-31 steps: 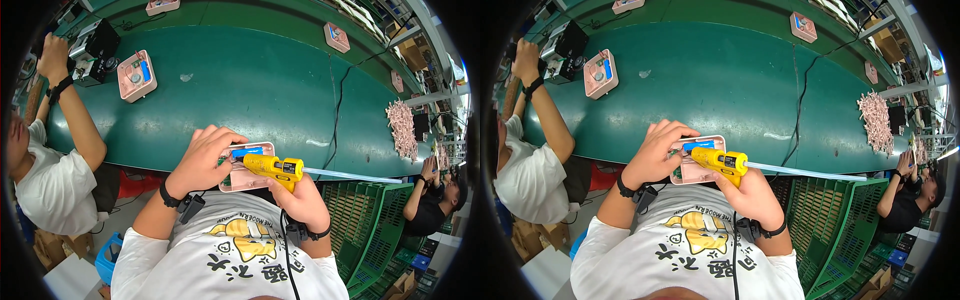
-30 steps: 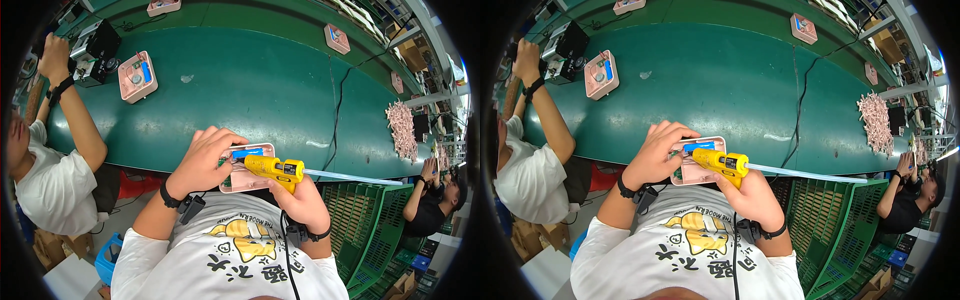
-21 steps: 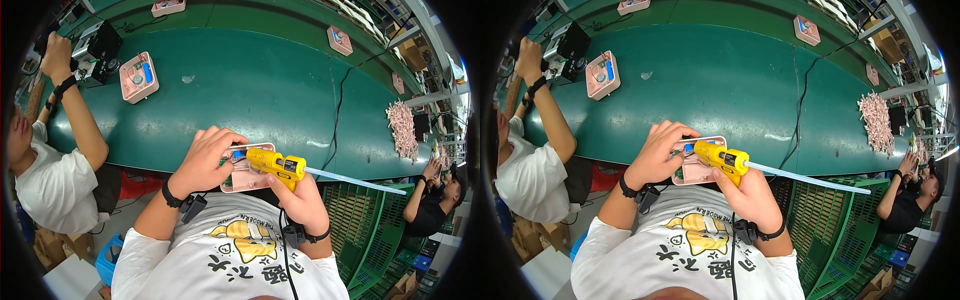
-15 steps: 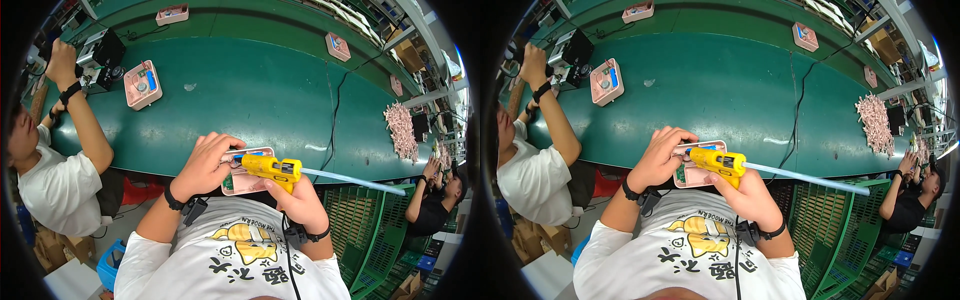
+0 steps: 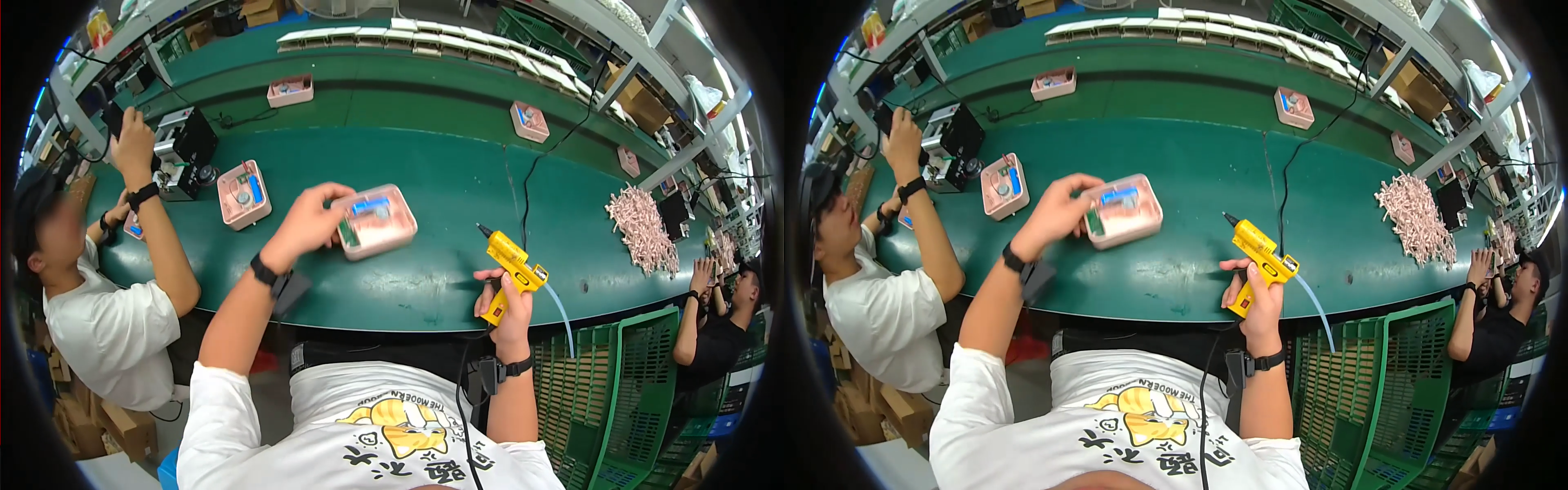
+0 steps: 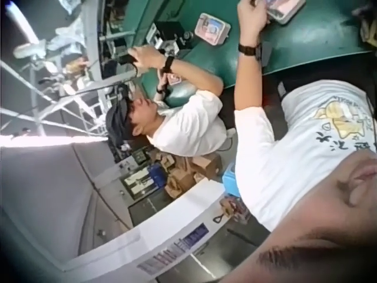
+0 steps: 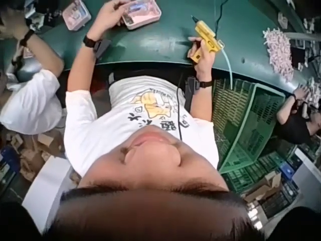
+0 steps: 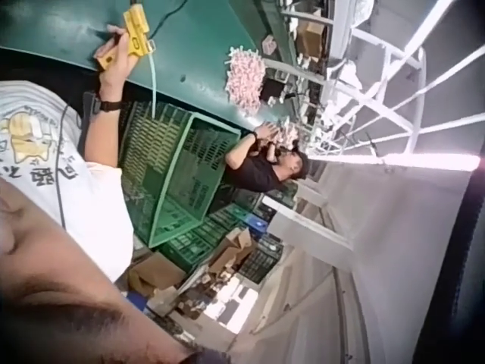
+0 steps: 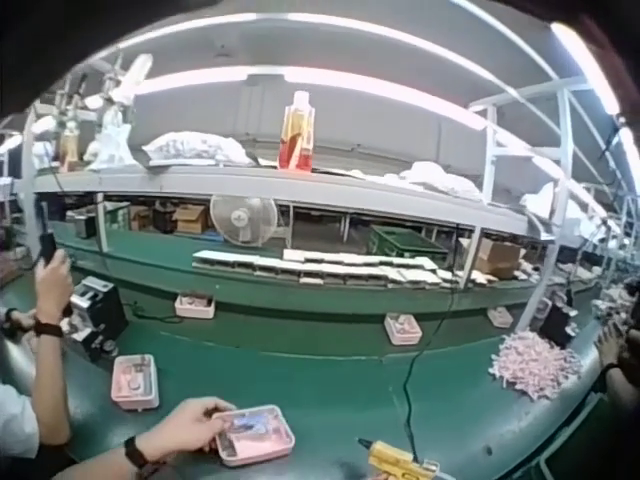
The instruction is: The person assembles a device by placing a battery into a plastic housing and securing it with a glue gun. They then apply adhesive to the housing to attach a small plastic rod before setting the unit aside.
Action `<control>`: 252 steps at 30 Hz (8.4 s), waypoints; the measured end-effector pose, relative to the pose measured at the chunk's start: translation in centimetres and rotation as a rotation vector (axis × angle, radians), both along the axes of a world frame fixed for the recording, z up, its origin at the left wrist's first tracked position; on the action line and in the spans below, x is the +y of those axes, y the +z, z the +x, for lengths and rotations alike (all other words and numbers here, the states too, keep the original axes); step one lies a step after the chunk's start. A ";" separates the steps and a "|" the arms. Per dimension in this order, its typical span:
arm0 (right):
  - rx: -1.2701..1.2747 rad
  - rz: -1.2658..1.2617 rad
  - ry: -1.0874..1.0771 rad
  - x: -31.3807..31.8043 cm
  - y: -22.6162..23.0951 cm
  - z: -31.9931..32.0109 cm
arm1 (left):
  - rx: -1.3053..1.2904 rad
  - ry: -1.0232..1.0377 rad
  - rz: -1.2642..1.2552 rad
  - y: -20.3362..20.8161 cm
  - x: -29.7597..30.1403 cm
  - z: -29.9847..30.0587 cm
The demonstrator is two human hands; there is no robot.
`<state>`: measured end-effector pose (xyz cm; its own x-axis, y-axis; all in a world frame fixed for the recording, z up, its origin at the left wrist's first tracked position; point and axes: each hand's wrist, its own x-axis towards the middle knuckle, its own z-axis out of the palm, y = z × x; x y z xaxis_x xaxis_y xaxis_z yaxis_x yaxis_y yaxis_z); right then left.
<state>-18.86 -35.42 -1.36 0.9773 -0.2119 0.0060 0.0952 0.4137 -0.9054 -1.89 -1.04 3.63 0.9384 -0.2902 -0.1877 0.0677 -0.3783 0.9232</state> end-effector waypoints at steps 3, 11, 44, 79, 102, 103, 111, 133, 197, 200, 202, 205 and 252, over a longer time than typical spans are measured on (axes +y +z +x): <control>0.009 -0.017 0.004 0.0 -0.2 0.0 | -0.092 0.162 -0.059 -2.3 -0.6 6.0; 0.027 -0.025 -0.002 -0.2 -0.6 0.0 | -0.682 0.272 0.236 -6.8 -0.6 15.6; 0.039 0.011 -0.102 0.3 -0.6 0.2 | -0.958 0.035 0.252 1.3 0.4 6.6; -0.013 -0.125 -0.095 0.7 -0.8 0.0 | -0.651 -0.452 0.560 2.8 1.9 -9.2; 0.264 -0.594 0.704 9.8 7.2 1.5 | -0.366 0.414 -0.408 -5.5 -0.1 -13.3; 0.241 -0.701 0.714 10.2 7.2 1.9 | -0.378 0.395 -0.387 -5.7 0.0 -13.3; 0.117 -1.002 0.687 11.6 6.8 2.5 | -0.374 0.382 -0.410 -6.0 -0.1 -13.2; 0.390 -0.693 0.470 7.2 7.7 -0.5 | -0.622 0.206 -0.060 -3.5 0.1 -13.0; 0.509 -0.603 0.821 10.1 8.3 0.7 | -0.358 -0.148 0.166 -2.0 2.3 -11.7; 0.420 -0.712 0.780 9.9 7.8 0.2 | -0.415 -0.116 0.164 -2.5 2.2 -11.9; 0.418 -0.716 0.764 9.7 7.9 0.1 | -0.420 -0.111 0.171 -2.3 2.0 -11.8; 0.403 -0.726 0.725 9.7 8.5 0.0 | -0.444 -0.103 0.188 -2.0 1.9 -11.6; 0.022 -0.122 0.019 2.7 -0.4 1.1 | -0.863 0.454 1.041 -2.4 13.0 -5.5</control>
<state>-17.81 -32.73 -1.76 0.9813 -0.1924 0.0089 0.0679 0.3020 -0.9509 -7.39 11.98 1.18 0.8391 -0.0257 0.5433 -0.0667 -0.9962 0.0559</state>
